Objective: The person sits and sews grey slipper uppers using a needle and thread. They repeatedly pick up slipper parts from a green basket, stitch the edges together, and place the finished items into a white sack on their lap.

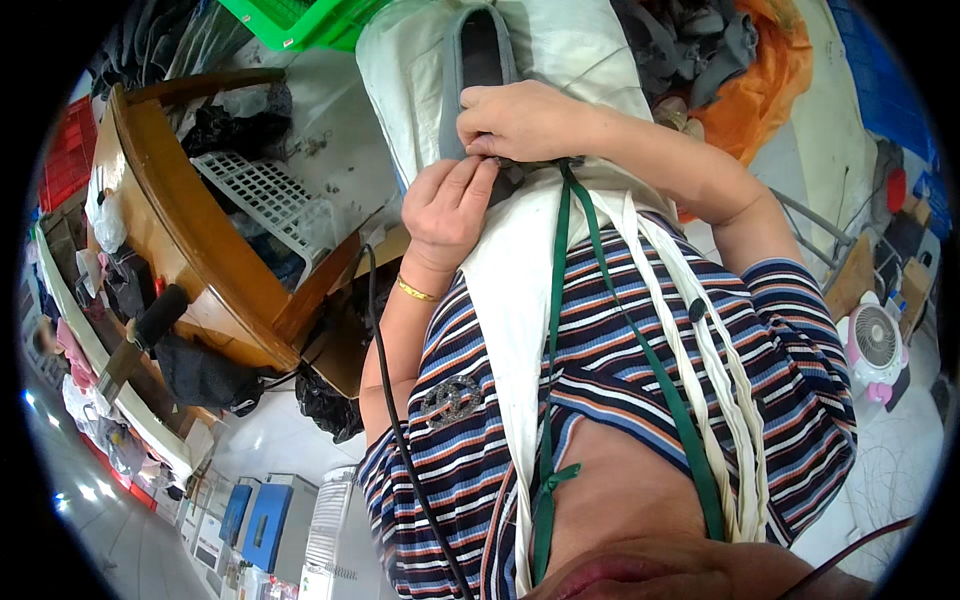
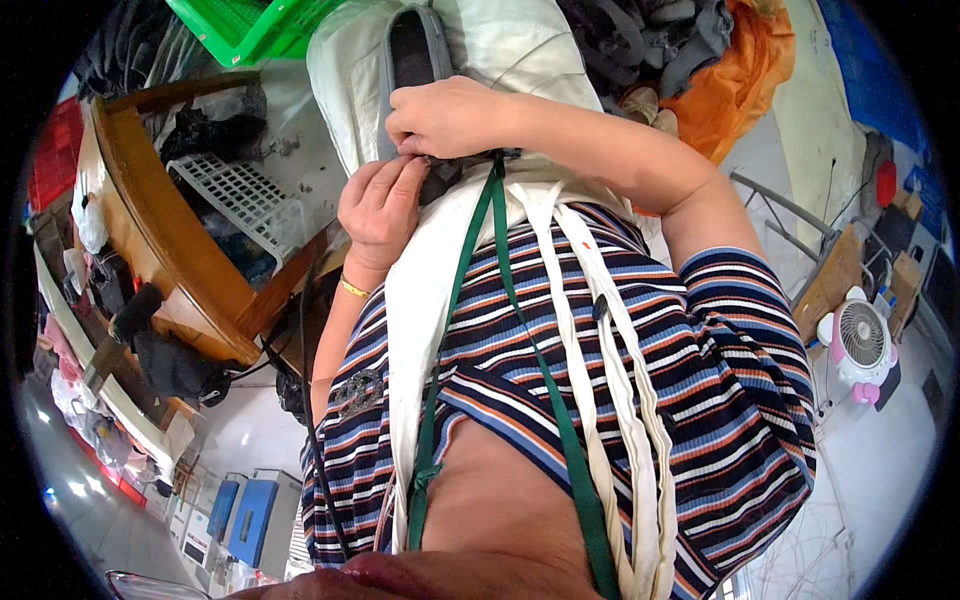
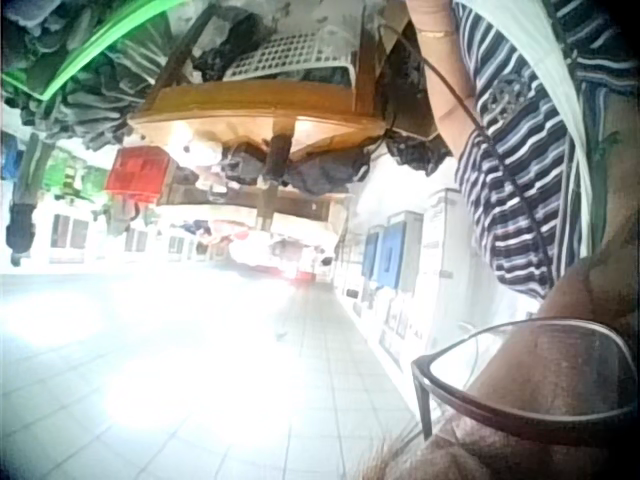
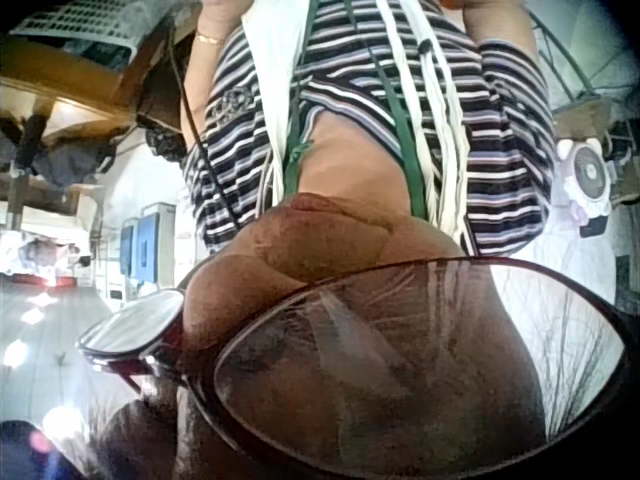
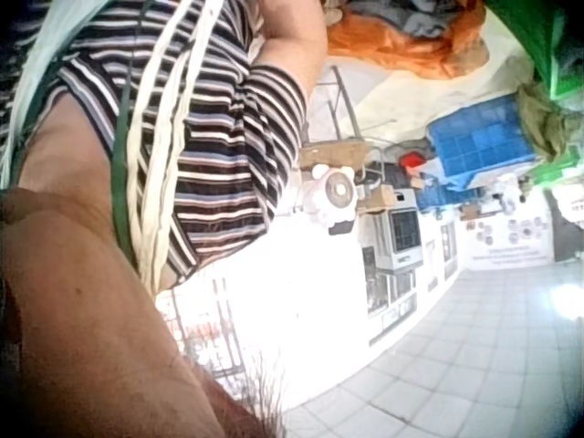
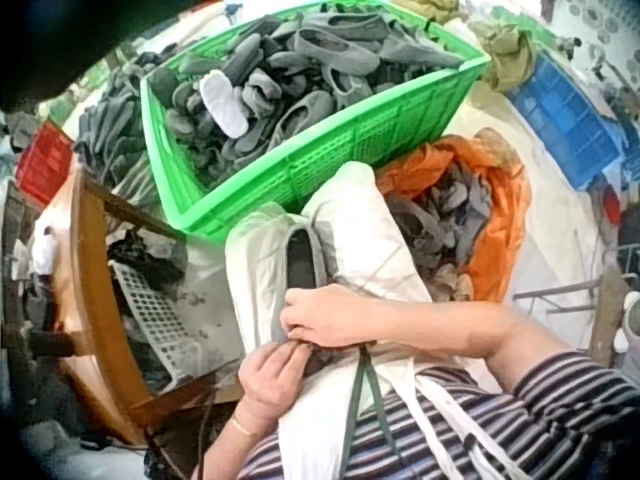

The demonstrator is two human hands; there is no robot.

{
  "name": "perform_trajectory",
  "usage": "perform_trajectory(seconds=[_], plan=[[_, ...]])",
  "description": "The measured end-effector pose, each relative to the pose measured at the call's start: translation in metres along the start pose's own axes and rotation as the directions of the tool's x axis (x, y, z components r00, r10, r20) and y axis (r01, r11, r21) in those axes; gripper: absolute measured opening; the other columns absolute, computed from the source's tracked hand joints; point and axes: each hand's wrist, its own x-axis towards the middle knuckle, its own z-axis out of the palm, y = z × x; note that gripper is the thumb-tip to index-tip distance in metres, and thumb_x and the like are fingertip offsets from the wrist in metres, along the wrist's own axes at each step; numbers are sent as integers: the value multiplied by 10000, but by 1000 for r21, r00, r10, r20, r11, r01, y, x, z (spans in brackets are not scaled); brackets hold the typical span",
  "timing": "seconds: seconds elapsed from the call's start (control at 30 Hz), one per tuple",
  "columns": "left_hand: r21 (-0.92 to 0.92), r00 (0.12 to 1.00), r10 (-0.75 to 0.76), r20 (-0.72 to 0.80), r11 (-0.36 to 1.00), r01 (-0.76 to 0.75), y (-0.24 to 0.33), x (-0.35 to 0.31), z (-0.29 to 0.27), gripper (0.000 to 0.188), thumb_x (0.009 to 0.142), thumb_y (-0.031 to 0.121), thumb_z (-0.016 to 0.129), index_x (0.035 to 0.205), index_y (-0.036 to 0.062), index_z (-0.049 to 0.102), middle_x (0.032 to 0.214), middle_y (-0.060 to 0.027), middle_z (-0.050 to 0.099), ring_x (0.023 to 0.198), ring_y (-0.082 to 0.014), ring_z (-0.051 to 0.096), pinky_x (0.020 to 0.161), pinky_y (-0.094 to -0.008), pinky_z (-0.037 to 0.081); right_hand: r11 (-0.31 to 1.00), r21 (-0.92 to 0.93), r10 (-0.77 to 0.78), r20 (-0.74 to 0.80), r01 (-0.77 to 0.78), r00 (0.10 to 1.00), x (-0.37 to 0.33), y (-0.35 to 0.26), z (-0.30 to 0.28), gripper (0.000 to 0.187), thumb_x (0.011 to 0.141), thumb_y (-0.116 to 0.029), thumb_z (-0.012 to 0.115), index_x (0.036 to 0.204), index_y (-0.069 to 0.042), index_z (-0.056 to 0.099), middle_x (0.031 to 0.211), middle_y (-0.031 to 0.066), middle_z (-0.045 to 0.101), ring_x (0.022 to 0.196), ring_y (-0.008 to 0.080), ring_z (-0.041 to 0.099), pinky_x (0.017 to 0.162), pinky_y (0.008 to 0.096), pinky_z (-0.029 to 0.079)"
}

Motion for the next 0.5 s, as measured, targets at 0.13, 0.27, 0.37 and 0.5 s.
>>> perform_trajectory(seconds=[0.13,0.27,0.37,0.5], plan=[[32,1000,1,-6,999,0,2,-4,-2,259,704,48,683,961,65,712,928,-50,669,774,-219,612,645,-317,515,947,282,-106,-174,152,979,8,12,15,134,923,-178,610,888,-50,614,911,94,557,828,282,593,728,382,474],[39,1000,-4,-8,999,4,2,-7,-3,277,710,69,691,985,79,716,941,-35,673,784,-203,602,656,-321,493,977,179,-82,-176,114,981,8,4,7,154,917,-195,625,884,-45,619,888,93,561,825,279,598,728,378,473],[88,999,25,20,996,-27,3,-4,-9,266,728,93,691,993,91,716,956,-15,678,808,-186,595,691,-324,459,997,79,-18,-30,20,999,4,-3,-3,148,907,-201,637,881,-55,634,893,92,567,826,288,606,728,378,480],[102,1000,27,12,994,-28,4,-6,-6,251,754,112,693,1004,104,716,967,1,680,822,-173,588,704,-327,429,999,6,32,69,-33,997,6,-6,-5,161,883,-216,656,878,-55,658,899,94,587,839,288,625,734,381,492]])
